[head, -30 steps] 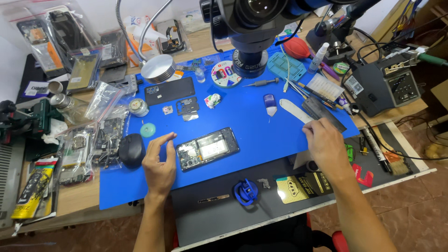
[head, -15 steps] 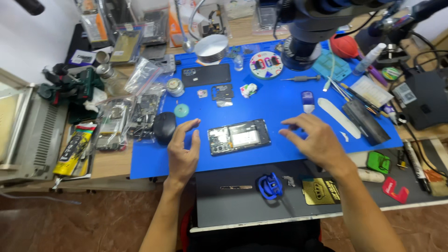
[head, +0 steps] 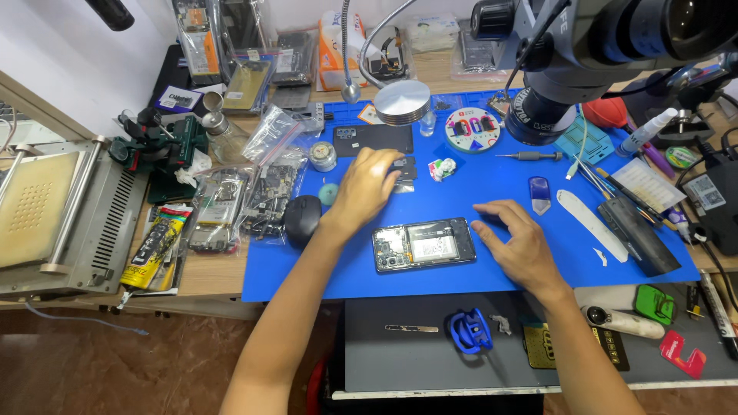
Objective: The person works on a disassembled smartphone on a blue mat, handling the phone chassis, battery, and small internal components. They move a black box aside, pick up and place down various parts, and use their fingers to connect or adjust components within the phone.
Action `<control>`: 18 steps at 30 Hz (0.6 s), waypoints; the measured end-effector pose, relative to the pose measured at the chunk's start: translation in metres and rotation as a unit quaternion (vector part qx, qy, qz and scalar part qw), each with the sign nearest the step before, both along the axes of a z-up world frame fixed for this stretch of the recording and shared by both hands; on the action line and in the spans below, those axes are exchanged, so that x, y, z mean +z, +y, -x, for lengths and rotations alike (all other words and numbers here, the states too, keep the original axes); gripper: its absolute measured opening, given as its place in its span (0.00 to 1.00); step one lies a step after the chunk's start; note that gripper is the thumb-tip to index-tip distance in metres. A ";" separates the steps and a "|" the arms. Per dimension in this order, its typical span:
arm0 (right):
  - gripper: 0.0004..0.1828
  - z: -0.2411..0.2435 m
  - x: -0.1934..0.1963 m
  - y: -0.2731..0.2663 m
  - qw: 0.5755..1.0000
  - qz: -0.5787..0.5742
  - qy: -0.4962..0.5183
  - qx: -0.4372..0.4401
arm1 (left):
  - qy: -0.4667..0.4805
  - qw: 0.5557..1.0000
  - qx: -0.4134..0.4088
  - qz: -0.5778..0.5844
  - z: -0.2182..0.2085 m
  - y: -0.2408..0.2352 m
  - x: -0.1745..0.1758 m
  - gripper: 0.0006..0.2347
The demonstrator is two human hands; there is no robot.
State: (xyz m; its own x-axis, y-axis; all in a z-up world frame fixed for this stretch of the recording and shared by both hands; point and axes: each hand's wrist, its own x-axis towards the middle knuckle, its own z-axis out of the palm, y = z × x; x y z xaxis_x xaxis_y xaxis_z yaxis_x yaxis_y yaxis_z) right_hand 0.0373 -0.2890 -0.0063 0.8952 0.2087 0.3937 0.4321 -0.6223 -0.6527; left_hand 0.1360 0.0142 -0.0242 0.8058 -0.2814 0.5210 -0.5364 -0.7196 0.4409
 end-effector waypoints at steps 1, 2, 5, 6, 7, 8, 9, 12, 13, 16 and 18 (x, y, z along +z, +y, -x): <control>0.15 0.001 0.000 0.001 1.000 0.000 0.004 -0.006 | -0.005 0.998 0.005 -0.059 -0.012 -0.006 -0.004 0.14; 0.15 0.001 0.000 0.000 1.000 -0.001 0.009 -0.012 | -0.009 0.993 0.010 -0.118 -0.024 -0.013 -0.007 0.15; 0.14 0.003 0.002 0.002 1.000 -0.012 -0.007 -0.006 | -0.002 0.974 0.025 -0.223 -0.034 -0.026 -0.011 0.17; 0.14 -0.002 0.003 0.001 1.000 -0.011 -0.012 -0.008 | -0.007 0.974 0.023 -0.223 -0.040 -0.026 -0.009 0.17; 0.15 -0.001 0.000 0.001 1.000 -0.014 -0.012 -0.005 | -0.003 0.972 0.025 -0.232 -0.040 -0.026 -0.012 0.18; 0.15 0.000 -0.002 0.000 1.000 -0.016 -0.012 -0.001 | 0.002 0.970 0.027 -0.241 -0.041 -0.027 -0.015 0.18; 0.15 -0.002 -0.002 0.000 1.000 -0.017 -0.014 -0.002 | 0.000 0.970 0.027 -0.242 -0.046 -0.026 -0.015 0.18; 0.15 0.002 -0.004 0.000 1.000 -0.018 -0.015 0.001 | 0.021 0.976 0.023 -0.216 -0.041 -0.026 -0.011 0.22; 0.15 0.001 -0.002 0.000 1.000 -0.022 -0.015 0.002 | 0.029 0.980 0.025 -0.196 -0.037 -0.027 0.001 0.19; 0.14 -0.001 0.001 0.000 1.000 -0.027 -0.012 0.005 | 0.024 0.988 0.028 -0.153 -0.024 -0.027 0.018 0.12; 0.13 0.001 0.002 0.000 1.000 -0.028 -0.008 0.009 | 0.012 0.991 0.030 -0.128 -0.012 -0.023 0.022 0.07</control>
State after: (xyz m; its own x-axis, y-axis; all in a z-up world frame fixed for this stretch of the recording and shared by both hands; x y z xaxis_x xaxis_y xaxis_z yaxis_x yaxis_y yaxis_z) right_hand 0.0362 -0.2892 -0.0046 0.8849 0.2021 0.4196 0.4538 -0.5771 -0.6790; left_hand 0.1476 -0.0092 -0.0021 0.8367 -0.3529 0.4189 -0.4807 -0.8396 0.2529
